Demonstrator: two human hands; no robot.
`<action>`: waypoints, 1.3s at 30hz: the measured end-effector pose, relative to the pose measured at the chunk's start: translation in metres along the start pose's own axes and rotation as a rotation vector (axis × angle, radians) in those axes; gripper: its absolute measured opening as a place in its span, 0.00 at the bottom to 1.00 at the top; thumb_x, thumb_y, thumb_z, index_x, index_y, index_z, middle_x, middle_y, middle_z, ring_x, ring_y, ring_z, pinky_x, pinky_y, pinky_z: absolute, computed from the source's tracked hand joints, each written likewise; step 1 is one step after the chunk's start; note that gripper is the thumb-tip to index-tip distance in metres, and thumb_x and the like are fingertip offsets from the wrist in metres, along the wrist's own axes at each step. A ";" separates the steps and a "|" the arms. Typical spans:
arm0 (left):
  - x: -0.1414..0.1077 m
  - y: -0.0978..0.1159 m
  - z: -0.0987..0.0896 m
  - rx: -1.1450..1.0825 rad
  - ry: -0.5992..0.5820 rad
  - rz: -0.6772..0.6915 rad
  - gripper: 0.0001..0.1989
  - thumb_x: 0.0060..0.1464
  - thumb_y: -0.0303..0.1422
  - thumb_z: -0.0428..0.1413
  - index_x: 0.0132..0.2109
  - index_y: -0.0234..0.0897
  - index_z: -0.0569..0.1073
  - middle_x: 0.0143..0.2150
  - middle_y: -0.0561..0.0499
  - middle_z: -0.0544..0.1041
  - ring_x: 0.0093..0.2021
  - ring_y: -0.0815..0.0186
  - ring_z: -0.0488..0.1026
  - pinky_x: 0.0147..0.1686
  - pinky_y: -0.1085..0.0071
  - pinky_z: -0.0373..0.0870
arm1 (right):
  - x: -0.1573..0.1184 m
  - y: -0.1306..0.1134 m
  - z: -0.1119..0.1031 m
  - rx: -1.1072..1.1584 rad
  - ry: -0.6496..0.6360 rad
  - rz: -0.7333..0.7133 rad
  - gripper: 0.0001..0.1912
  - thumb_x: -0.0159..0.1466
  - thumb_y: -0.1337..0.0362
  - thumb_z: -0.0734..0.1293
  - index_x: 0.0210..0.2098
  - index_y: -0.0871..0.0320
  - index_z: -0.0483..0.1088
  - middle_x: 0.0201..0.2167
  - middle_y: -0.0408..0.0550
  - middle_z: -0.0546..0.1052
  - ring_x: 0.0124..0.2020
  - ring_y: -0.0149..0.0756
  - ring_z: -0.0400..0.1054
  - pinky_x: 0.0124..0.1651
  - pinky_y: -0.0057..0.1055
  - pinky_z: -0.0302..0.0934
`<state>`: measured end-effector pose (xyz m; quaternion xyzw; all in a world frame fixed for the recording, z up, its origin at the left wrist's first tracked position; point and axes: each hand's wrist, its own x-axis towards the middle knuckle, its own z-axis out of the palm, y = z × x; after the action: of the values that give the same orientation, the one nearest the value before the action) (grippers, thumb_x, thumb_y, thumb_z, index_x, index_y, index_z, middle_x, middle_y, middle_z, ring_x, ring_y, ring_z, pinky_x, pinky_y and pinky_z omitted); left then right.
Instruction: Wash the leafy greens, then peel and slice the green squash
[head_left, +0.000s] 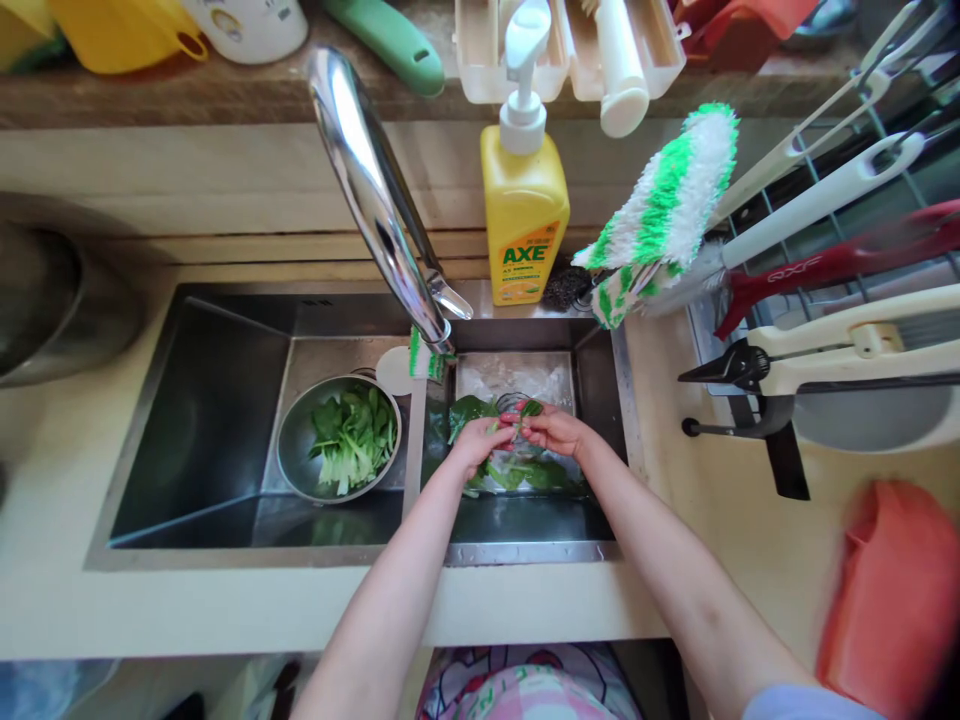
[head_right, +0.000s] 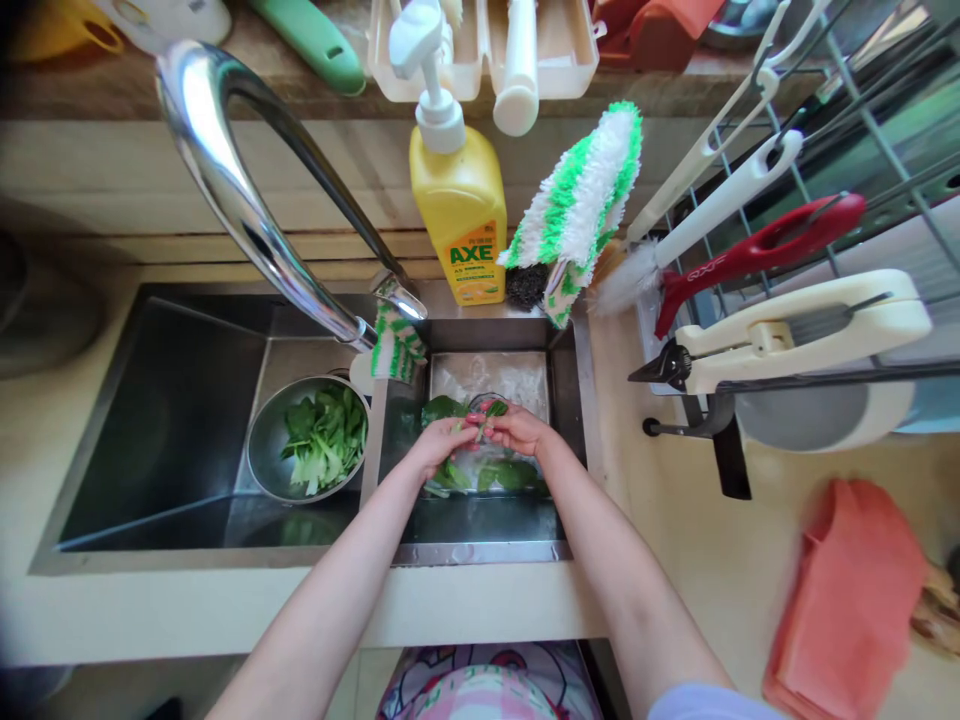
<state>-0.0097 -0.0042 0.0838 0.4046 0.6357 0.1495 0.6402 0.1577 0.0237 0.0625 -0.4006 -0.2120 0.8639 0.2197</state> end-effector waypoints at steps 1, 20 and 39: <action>-0.002 -0.002 0.002 -0.014 -0.019 -0.021 0.16 0.51 0.38 0.55 0.44 0.31 0.74 0.36 0.45 0.78 0.31 0.67 0.74 0.22 0.78 0.62 | 0.000 0.002 0.003 -0.041 0.022 -0.004 0.20 0.48 0.65 0.71 0.39 0.56 0.63 0.32 0.41 0.74 0.21 0.20 0.62 0.24 0.18 0.58; -0.061 0.036 -0.053 -0.140 0.178 0.093 0.17 0.50 0.44 0.52 0.40 0.35 0.70 0.20 0.59 0.63 0.17 0.76 0.59 0.17 0.81 0.52 | 0.002 0.052 -0.035 -1.369 0.342 0.105 0.20 0.46 0.62 0.74 0.39 0.57 0.73 0.35 0.48 0.76 0.39 0.38 0.68 0.40 0.27 0.58; -0.096 -0.072 -0.189 0.864 0.672 0.195 0.23 0.52 0.33 0.48 0.55 0.30 0.64 0.57 0.36 0.65 0.59 0.56 0.59 0.57 0.58 0.55 | 0.021 0.039 0.025 -1.846 0.095 -0.008 0.11 0.60 0.68 0.61 0.38 0.55 0.73 0.40 0.53 0.75 0.42 0.43 0.68 0.42 0.33 0.58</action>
<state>-0.2236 -0.0548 0.1252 0.6173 0.7681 0.0545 0.1611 0.1174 -0.0013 0.0433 -0.4511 -0.8087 0.3344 -0.1753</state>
